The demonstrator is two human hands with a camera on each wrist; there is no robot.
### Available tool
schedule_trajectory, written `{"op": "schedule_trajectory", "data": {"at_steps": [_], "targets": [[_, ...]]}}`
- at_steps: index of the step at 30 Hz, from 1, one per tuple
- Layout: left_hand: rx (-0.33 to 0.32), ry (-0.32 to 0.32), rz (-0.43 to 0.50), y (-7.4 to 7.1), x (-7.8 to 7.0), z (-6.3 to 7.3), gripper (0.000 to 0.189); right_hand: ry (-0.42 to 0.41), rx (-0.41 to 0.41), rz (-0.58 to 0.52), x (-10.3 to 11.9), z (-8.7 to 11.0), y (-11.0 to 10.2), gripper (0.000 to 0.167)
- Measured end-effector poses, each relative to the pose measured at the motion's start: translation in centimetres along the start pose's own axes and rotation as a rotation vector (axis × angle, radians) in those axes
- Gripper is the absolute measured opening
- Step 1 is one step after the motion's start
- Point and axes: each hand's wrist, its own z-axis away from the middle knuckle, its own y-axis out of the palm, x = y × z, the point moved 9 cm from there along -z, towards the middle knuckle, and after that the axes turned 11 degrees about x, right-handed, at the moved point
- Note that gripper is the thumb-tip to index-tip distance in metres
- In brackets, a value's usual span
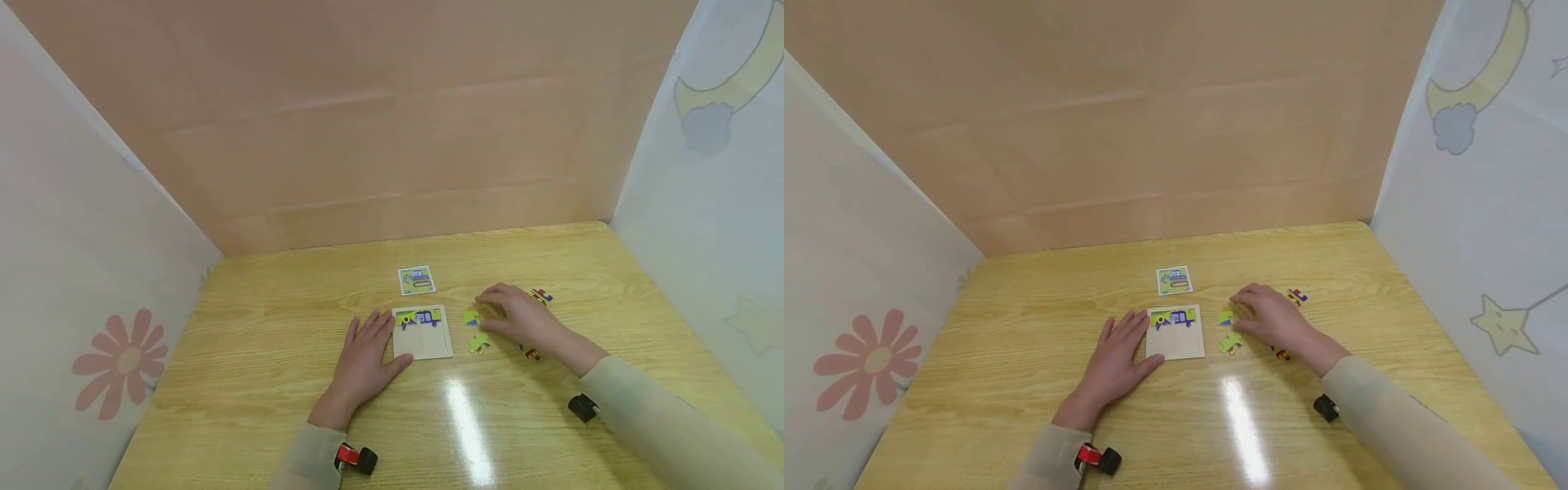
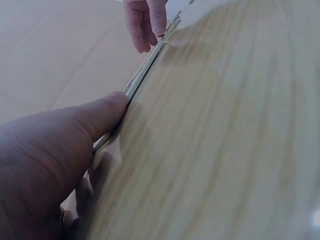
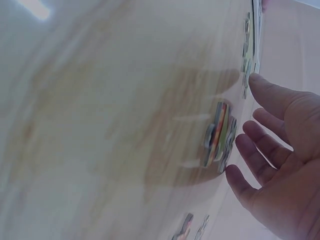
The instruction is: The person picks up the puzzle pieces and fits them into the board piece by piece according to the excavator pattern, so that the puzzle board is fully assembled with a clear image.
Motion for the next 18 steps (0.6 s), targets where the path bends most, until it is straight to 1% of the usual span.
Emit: {"op": "schedule_trajectory", "data": {"at_steps": [6, 13, 18], "targets": [[-0.008, 0.006, 0.000, -0.2, -0.1, 0.0, 0.087, 0.016, -0.014, -0.001, -0.8, 0.3, -0.5, 0.054], [-0.013, 0.012, 0.006, -0.5, -0.2, 0.2, 0.086, 0.049, 0.013, -0.031, -1.3, 1.2, -1.1, 0.055], [-0.013, 0.016, 0.007, -0.5, -0.4, 0.2, 0.086, 0.069, 0.013, -0.027, -1.7, 1.8, -1.5, 0.056]]}}
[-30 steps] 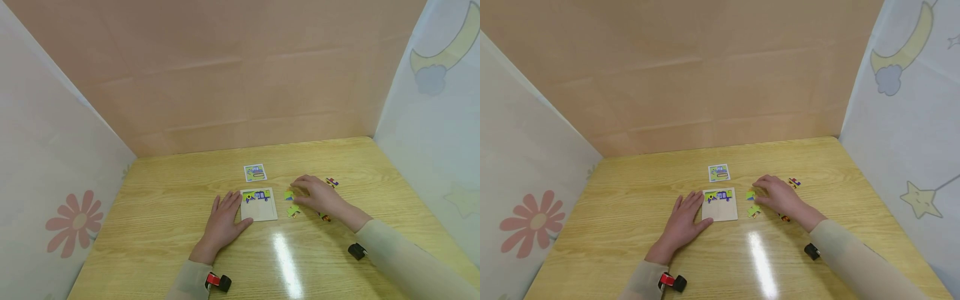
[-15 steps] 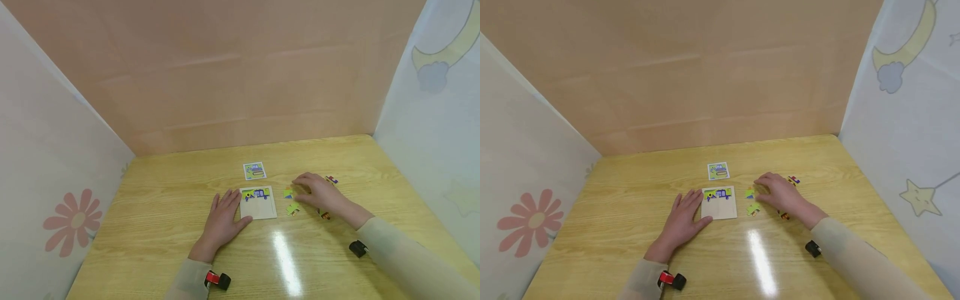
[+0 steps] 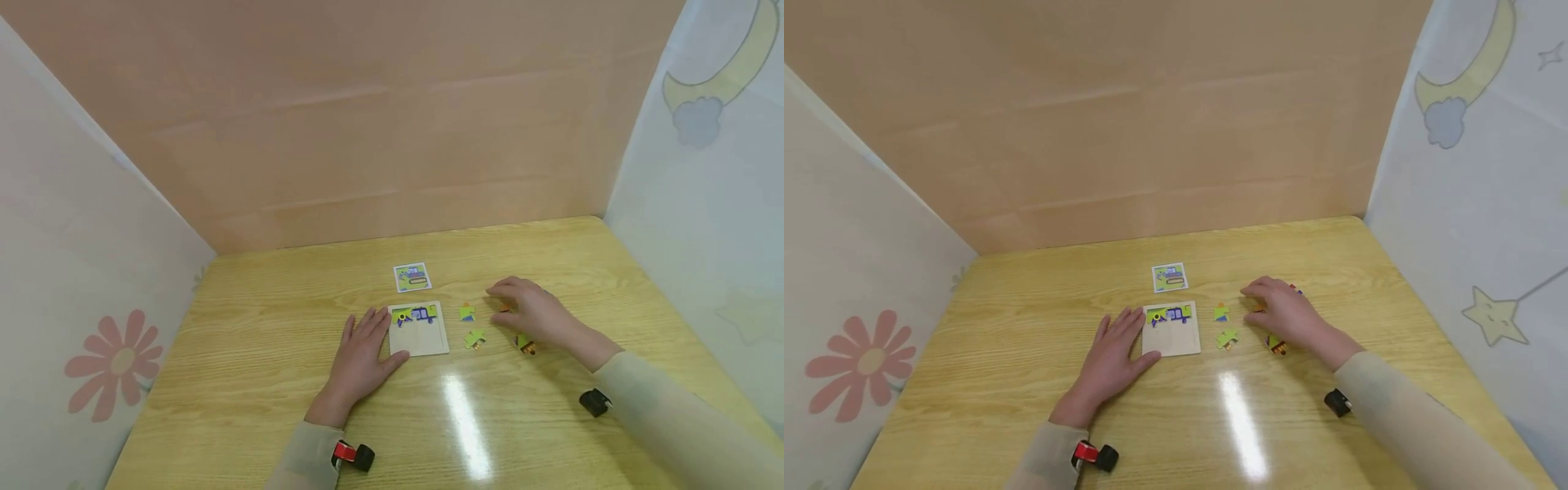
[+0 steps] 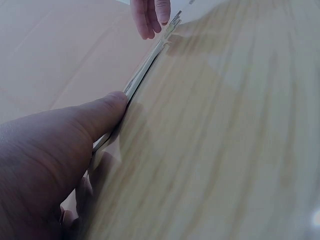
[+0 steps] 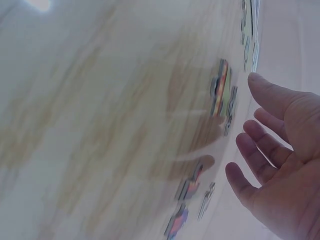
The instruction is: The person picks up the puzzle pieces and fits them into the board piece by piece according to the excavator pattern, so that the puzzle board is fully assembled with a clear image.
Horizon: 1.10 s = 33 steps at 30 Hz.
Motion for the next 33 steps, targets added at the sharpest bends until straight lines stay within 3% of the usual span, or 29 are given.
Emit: {"op": "schedule_trajectory", "data": {"at_steps": [20, 33], "targets": [[-0.002, -0.002, 0.011, -0.2, -0.1, 0.1, 0.086, 0.002, -0.053, 0.013, -1.9, 2.0, -2.1, 0.060], [0.002, -0.002, 0.015, -0.2, 0.0, 0.1, 0.085, 0.008, -0.058, 0.005, -2.0, 2.6, -2.1, 0.056]]}}
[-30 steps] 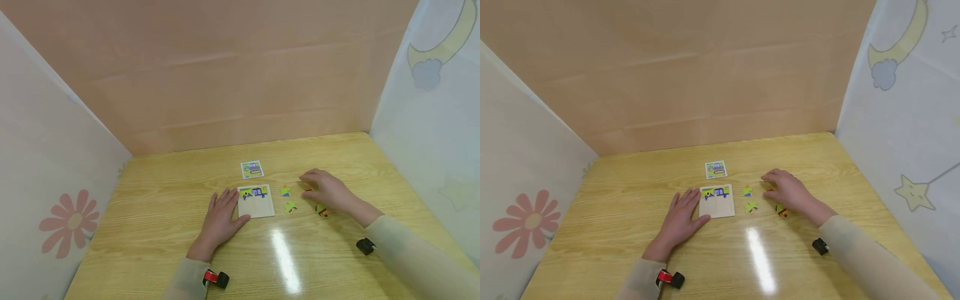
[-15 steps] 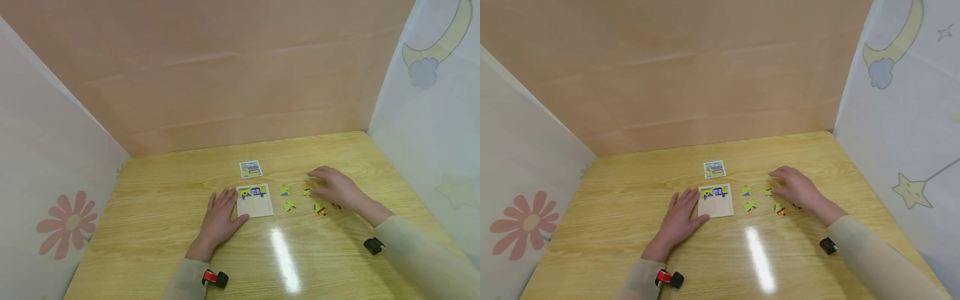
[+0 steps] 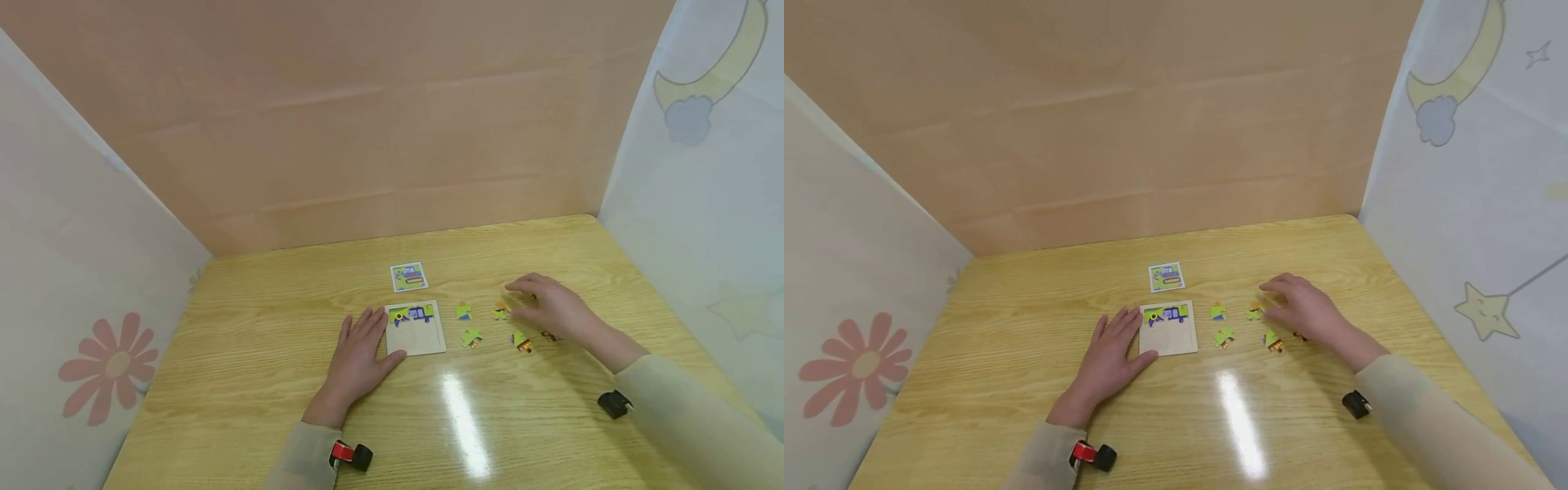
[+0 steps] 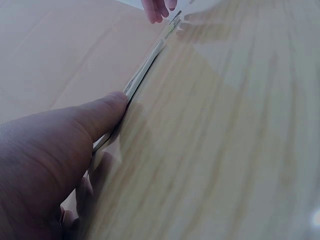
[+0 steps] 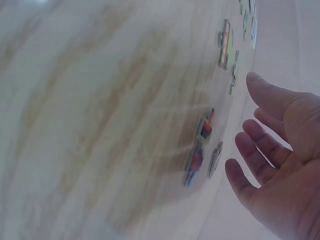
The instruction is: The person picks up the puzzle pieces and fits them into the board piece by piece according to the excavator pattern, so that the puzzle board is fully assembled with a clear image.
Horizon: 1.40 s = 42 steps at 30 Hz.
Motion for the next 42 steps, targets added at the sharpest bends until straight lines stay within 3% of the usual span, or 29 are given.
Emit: {"op": "schedule_trajectory", "data": {"at_steps": [12, 42], "targets": [[-0.003, 0.001, 0.000, 0.1, 0.0, 0.0, 0.085, 0.030, 0.027, 0.006, 0.2, -0.7, 1.5, 0.045], [-0.009, 0.007, -0.013, 0.1, 0.1, -0.1, 0.085, 0.047, 0.019, 0.021, 0.2, -1.1, 1.7, 0.028]]}}
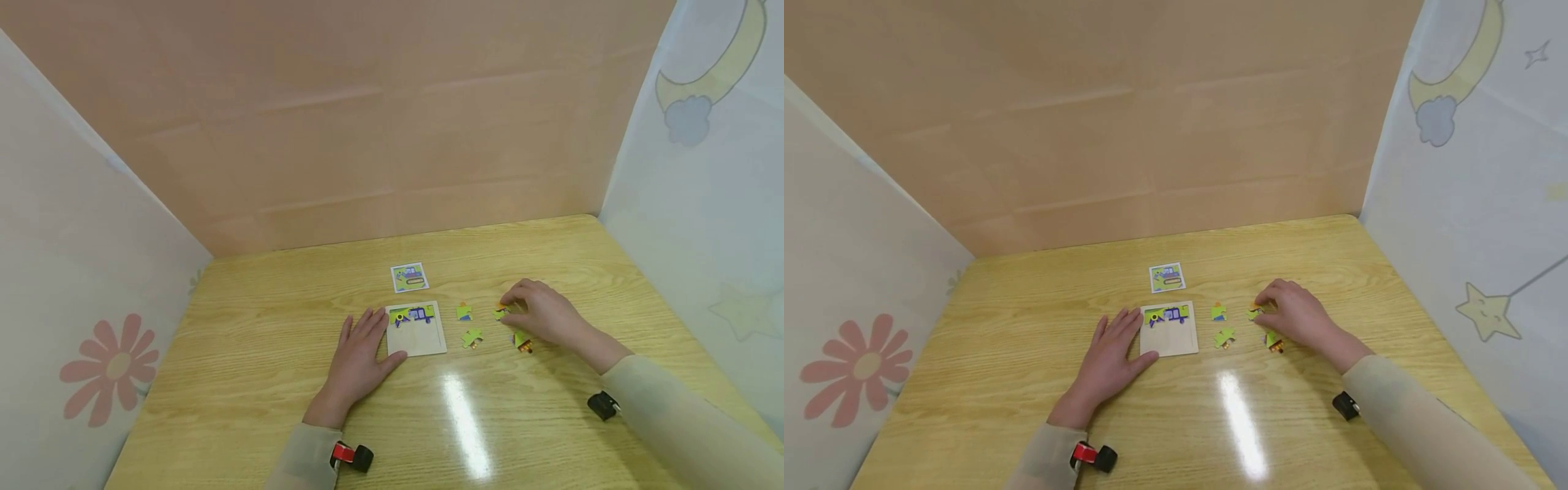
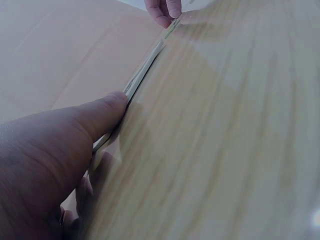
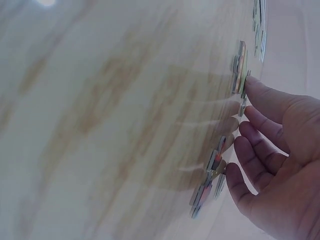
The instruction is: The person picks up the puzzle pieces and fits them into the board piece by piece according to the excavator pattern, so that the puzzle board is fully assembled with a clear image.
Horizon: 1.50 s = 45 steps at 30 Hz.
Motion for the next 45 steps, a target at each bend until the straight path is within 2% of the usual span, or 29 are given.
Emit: {"op": "schedule_trajectory", "data": {"at_steps": [15, 29, 45], "targets": [[0.004, -0.005, -0.001, 0.00, -0.02, 0.03, 0.085, -0.003, 0.006, -0.032, 0.01, 0.02, 0.14, 0.025], [0.004, -0.002, 0.005, -0.01, -0.03, 0.06, 0.086, 0.019, 0.020, -0.113, -0.14, -0.22, 0.15, 0.026], [-0.002, 0.001, 0.007, 0.08, 0.08, 0.10, 0.087, -0.045, -0.008, -0.126, 0.14, 0.02, -0.25, 0.028]]}}
